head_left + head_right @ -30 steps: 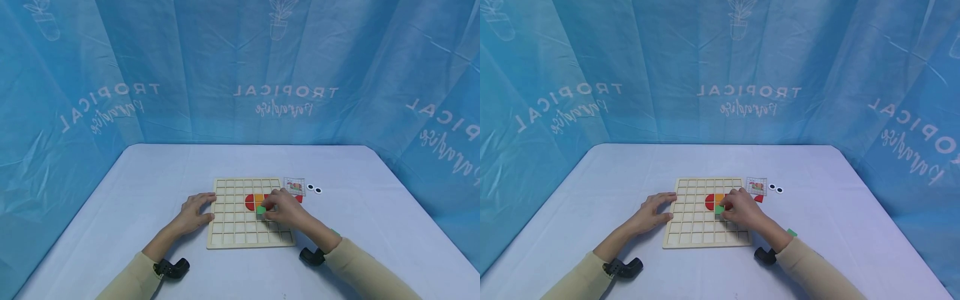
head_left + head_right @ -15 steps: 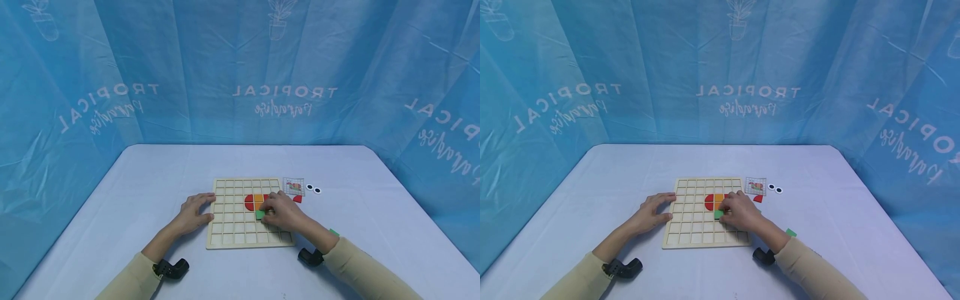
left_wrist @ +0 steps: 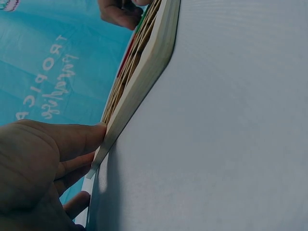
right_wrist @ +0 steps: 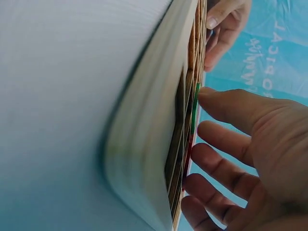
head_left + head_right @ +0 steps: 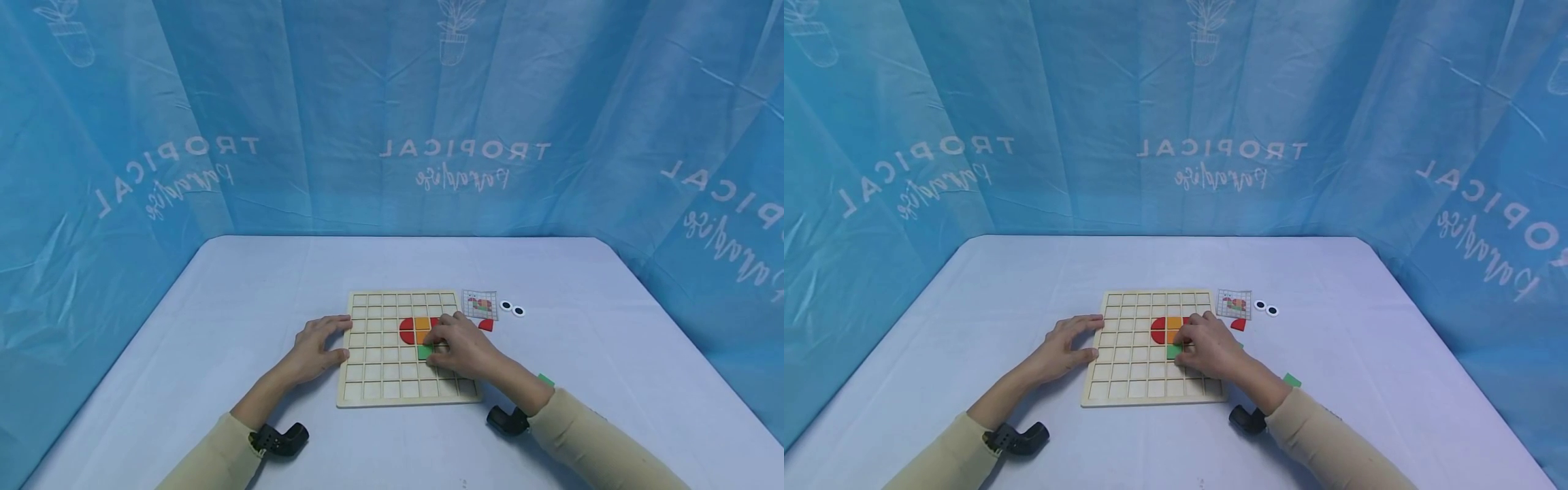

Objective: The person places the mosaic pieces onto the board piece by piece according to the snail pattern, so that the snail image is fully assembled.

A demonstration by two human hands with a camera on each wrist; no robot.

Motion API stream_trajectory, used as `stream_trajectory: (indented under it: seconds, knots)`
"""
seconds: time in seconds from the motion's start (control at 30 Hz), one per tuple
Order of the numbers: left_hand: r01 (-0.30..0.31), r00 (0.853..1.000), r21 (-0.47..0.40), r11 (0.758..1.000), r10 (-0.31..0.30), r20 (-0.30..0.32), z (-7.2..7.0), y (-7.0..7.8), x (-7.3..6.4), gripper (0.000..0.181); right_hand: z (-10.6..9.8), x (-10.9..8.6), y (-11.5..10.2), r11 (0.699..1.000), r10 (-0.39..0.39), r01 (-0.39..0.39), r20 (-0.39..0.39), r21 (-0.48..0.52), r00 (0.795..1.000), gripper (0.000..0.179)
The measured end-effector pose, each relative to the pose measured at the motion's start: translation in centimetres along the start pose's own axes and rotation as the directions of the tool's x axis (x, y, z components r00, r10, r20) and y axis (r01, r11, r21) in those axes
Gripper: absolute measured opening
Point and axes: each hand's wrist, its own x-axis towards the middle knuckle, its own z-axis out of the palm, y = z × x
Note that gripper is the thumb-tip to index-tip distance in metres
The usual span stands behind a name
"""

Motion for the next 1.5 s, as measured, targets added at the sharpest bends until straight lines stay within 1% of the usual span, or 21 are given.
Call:
stream_trajectory:
  seconds: [0.17,0.23,0.33,0.43,0.53,0.63,0.77,0.9,1.1,1.17,1.37,1.5]
  knots:
    - [0.005,1.0,0.002,1.0,-0.005,0.002,0.0,0.1,0.0,0.053,-1.2,-0.2,0.0,0.998,0.046,-0.046,-0.008,0.049,0.999,0.019]
    - [0.004,1.0,0.011,1.0,-0.004,0.003,0.0,0.1,0.0,0.053,-1.9,-0.4,0.2,0.996,0.066,-0.064,-0.026,0.061,0.998,0.019]
    - [0.008,1.0,0.009,1.0,-0.008,0.001,0.0,0.1,0.0,0.053,-2.8,-0.8,1.0,0.995,0.082,-0.078,-0.059,0.061,0.995,0.021]
    - [0.008,1.0,0.007,1.0,-0.008,-0.001,0.0,0.1,0.0,0.052,-3.6,-1.3,2.1,0.995,0.088,-0.083,-0.085,0.059,0.992,0.026]
    - [0.011,1.0,0.0,1.0,-0.011,0.0,-0.1,0.1,0.0,0.051,-4.2,-2.0,3.3,0.992,0.109,-0.104,-0.074,0.067,0.991,0.027]
    - [0.006,1.0,-0.001,1.0,-0.006,0.002,-0.1,0.2,0.0,0.052,-4.6,-2.8,4.4,0.986,0.152,-0.149,-0.048,0.075,0.987,0.028]
    - [0.01,1.0,-0.006,1.0,-0.01,0.005,-0.1,0.2,0.0,0.052,-4.8,-4.0,5.7,0.979,0.193,-0.192,-0.009,0.066,0.981,0.027]
    - [0.009,1.0,-0.008,1.0,-0.009,0.008,-0.1,0.1,0.1,0.051,-4.7,-5.0,6.9,0.978,0.202,-0.203,0.023,0.038,0.979,0.027]
    - [0.002,1.0,-0.001,1.0,-0.002,0.007,-0.1,0.0,0.1,0.052,-4.5,-5.9,7.9,0.97,0.242,-0.243,0.062,0.005,0.968,0.031]
    - [0.001,1.0,0.001,1.0,-0.001,0.007,-0.1,0.0,0.1,0.052,-4.3,-6.0,8.1,0.97,0.244,-0.244,0.068,-0.003,0.967,0.031]
    - [-0.013,1.0,0.001,1.0,0.013,0.004,-0.1,0.0,0.0,0.053,-3.8,-5.9,8.3,0.978,0.209,-0.207,0.067,-0.041,0.976,0.031]
    - [-0.021,1.0,0.002,1.0,0.021,-0.001,-0.1,-0.1,0.0,0.052,-3.6,-5.8,8.2,0.981,0.193,-0.191,0.064,-0.035,0.979,0.032]
